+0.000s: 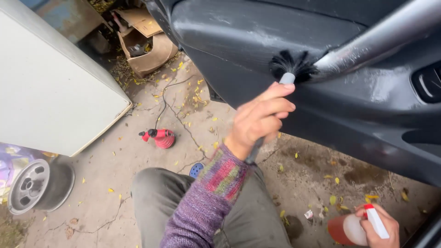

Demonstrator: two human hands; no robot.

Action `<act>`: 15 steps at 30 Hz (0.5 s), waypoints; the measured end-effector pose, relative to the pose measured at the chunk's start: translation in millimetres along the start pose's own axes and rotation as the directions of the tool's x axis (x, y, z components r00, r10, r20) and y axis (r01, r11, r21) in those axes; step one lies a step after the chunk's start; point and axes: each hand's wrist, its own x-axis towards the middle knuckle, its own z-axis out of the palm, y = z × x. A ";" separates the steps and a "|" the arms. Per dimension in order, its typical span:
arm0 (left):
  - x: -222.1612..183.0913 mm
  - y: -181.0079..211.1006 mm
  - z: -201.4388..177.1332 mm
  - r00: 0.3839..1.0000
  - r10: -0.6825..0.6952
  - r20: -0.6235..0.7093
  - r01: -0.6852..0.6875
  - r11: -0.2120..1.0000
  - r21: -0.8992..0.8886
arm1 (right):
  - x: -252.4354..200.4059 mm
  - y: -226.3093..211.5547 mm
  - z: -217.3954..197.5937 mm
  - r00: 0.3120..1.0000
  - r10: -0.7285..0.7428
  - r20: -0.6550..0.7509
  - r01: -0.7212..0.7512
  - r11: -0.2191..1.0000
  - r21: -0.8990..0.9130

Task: Cleaning the interior door panel of a car using a detailing brush and spray solution.

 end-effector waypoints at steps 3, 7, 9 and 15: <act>24.4 -25.9 -65.4 0.899 0.126 -0.419 -0.104 0.992 0.076 | -3.3 -7.0 -0.9 0.995 0.102 -0.007 -0.103 0.993 -0.057; 35.1 1.9 -49.9 0.853 0.190 -0.486 -0.133 0.980 0.149 | -3.9 -0.3 1.1 0.995 0.101 0.019 -0.100 0.994 -0.055; 50.8 47.1 2.7 0.917 0.393 -0.070 -0.377 0.911 0.168 | 4.1 15.3 6.5 0.995 0.096 -0.030 -0.099 0.991 -0.092; 72.1 -13.5 -94.1 0.883 0.192 -0.428 -0.092 0.966 0.243 | 4.8 18.0 3.9 0.997 0.069 0.026 -0.066 0.992 -0.111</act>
